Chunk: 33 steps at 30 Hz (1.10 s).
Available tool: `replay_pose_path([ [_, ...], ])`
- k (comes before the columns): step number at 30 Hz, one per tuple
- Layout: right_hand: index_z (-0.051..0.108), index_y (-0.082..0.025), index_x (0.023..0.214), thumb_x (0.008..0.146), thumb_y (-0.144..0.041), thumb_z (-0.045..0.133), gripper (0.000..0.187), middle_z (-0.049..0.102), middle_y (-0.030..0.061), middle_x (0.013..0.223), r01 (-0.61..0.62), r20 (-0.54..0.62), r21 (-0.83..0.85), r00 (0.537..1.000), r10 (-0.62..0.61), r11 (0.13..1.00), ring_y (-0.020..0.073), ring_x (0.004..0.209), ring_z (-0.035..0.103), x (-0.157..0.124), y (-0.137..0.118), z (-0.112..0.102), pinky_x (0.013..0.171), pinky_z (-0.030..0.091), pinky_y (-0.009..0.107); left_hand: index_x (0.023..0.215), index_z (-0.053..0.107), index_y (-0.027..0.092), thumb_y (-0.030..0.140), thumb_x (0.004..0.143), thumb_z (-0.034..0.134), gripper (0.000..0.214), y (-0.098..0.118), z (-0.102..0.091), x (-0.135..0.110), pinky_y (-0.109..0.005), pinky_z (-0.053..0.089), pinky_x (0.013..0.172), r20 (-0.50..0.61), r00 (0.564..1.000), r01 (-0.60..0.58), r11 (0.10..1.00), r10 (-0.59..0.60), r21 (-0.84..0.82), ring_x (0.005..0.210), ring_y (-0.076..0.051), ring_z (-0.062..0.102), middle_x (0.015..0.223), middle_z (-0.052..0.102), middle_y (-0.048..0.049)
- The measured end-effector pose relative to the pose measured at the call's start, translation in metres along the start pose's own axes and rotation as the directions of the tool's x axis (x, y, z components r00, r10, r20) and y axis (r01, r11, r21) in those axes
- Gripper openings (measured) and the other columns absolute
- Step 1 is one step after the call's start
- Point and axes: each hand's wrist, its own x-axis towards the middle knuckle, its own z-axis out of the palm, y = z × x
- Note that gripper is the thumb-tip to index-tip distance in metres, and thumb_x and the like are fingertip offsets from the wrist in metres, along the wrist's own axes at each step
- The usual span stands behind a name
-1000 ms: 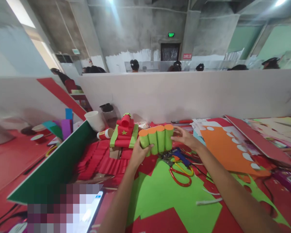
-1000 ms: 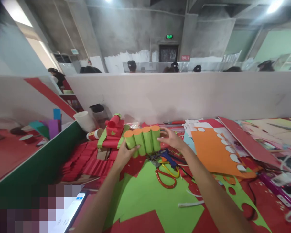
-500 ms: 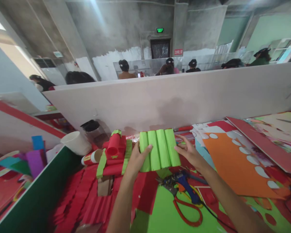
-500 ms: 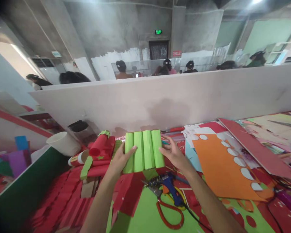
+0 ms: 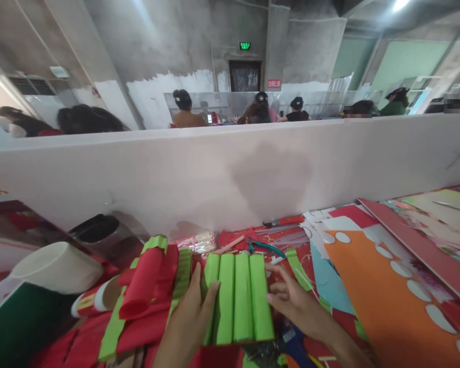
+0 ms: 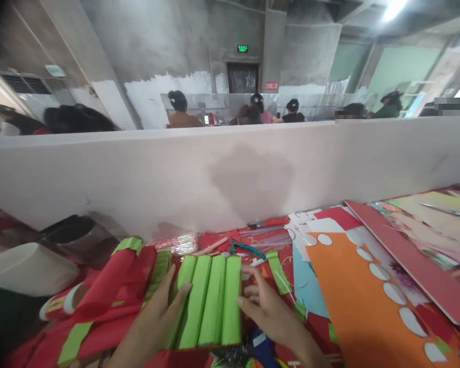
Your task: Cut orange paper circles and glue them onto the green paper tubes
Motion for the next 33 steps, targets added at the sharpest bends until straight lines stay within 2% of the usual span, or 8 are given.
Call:
replay_pose_path([
  [4,0.04,-0.028,0.12,0.092,-0.047,0.062,0.04,0.067,0.0038,0.1,0.007,0.06,0.086,0.998,-0.013,0.996,0.0204,0.09,0.068,-0.002,-0.002,0.01,0.079,0.053,0.034,0.155,0.027,0.011,0.045,0.094,0.039,0.07,-0.01,0.005,0.003,-0.049,0.04,0.113,-0.006,0.999,-0.05,0.997,0.05,0.058,0.142,-0.031,0.043,0.153,0.045,-0.0201],
  [8,0.041,-0.026,0.101,0.091,-0.04,0.063,0.028,0.066,0.0008,0.093,0.044,0.117,0.052,0.992,-0.05,0.998,0.0177,0.085,0.066,-0.007,-0.006,0.011,0.078,0.051,0.03,0.152,0.032,0.017,0.04,0.093,0.042,0.064,-0.007,0.006,0.004,-0.047,0.046,0.108,-0.056,0.984,-0.163,0.978,0.171,0.129,0.137,-0.031,0.05,0.15,0.05,-0.0182],
  [12,0.052,-0.023,0.094,0.09,-0.034,0.063,0.016,0.067,0.0002,0.085,0.038,0.037,-0.295,0.999,-0.028,0.955,0.0174,0.078,0.064,-0.013,-0.017,0.002,0.069,0.046,0.026,0.14,0.049,0.017,0.039,0.093,0.04,0.053,0.011,-0.002,-0.001,-0.047,0.049,0.103,0.018,0.947,-0.316,0.925,0.319,0.211,0.13,-0.031,0.056,0.136,0.061,-0.0168],
  [16,0.061,-0.02,0.082,0.092,-0.034,0.058,0.017,0.068,0.002,0.079,0.066,-0.039,-0.633,0.992,-0.118,0.771,0.0185,0.075,0.062,-0.02,-0.033,-0.015,0.065,0.04,0.026,0.128,0.059,0.018,0.033,0.095,0.039,0.042,0.034,-0.012,-0.011,-0.046,0.05,0.098,0.12,0.93,-0.368,0.872,0.348,0.322,0.117,-0.032,0.063,0.125,0.066,-0.0161],
  [19,0.064,-0.019,0.08,0.095,-0.032,0.05,0.024,0.068,0.0043,0.08,0.068,-0.043,-0.766,0.987,-0.156,0.64,0.0195,0.074,0.06,-0.026,-0.038,-0.029,0.066,0.038,0.028,0.127,0.062,0.021,0.028,0.094,0.044,0.038,0.047,-0.015,-0.02,-0.045,0.048,0.102,0.245,0.883,-0.464,0.82,0.4,0.335,0.12,-0.03,0.061,0.128,0.066,-0.0138],
  [25,0.067,-0.023,0.113,0.092,-0.025,0.053,0.025,0.071,0.0086,0.112,0.113,0.11,-0.839,0.993,-0.038,0.533,0.0265,0.101,0.063,-0.033,-0.028,-0.046,0.078,0.044,0.031,0.134,0.061,0.027,0.02,0.083,0.062,0.051,0.064,-0.006,-0.043,-0.049,0.035,0.116,0.427,0.783,-0.59,0.758,0.452,0.28,0.147,-0.031,0.035,0.154,0.045,-0.0128],
  [30,0.07,-0.021,0.111,0.091,-0.02,0.055,0.025,0.071,0.0098,0.11,0.19,0.214,-0.878,0.977,0.006,0.439,0.0275,0.102,0.063,-0.03,-0.023,-0.044,0.082,0.046,0.033,0.136,0.058,0.037,0.017,0.068,0.077,0.073,0.074,0.012,-0.059,-0.059,0.027,0.118,0.549,0.726,-0.621,0.738,0.414,0.264,0.151,-0.038,0.02,0.166,0.022,-0.0081],
  [33,0.073,-0.021,0.107,0.089,-0.016,0.057,0.024,0.071,0.0092,0.106,0.239,0.285,-0.864,0.958,0.04,0.444,0.0257,0.097,0.064,-0.028,-0.024,-0.04,0.081,0.047,0.033,0.126,0.065,0.033,0.01,0.064,0.075,0.067,0.074,0.022,-0.06,-0.064,0.021,0.118,0.549,0.719,-0.652,0.687,0.426,0.322,0.152,-0.041,0.014,0.167,0.017,-0.0071],
])
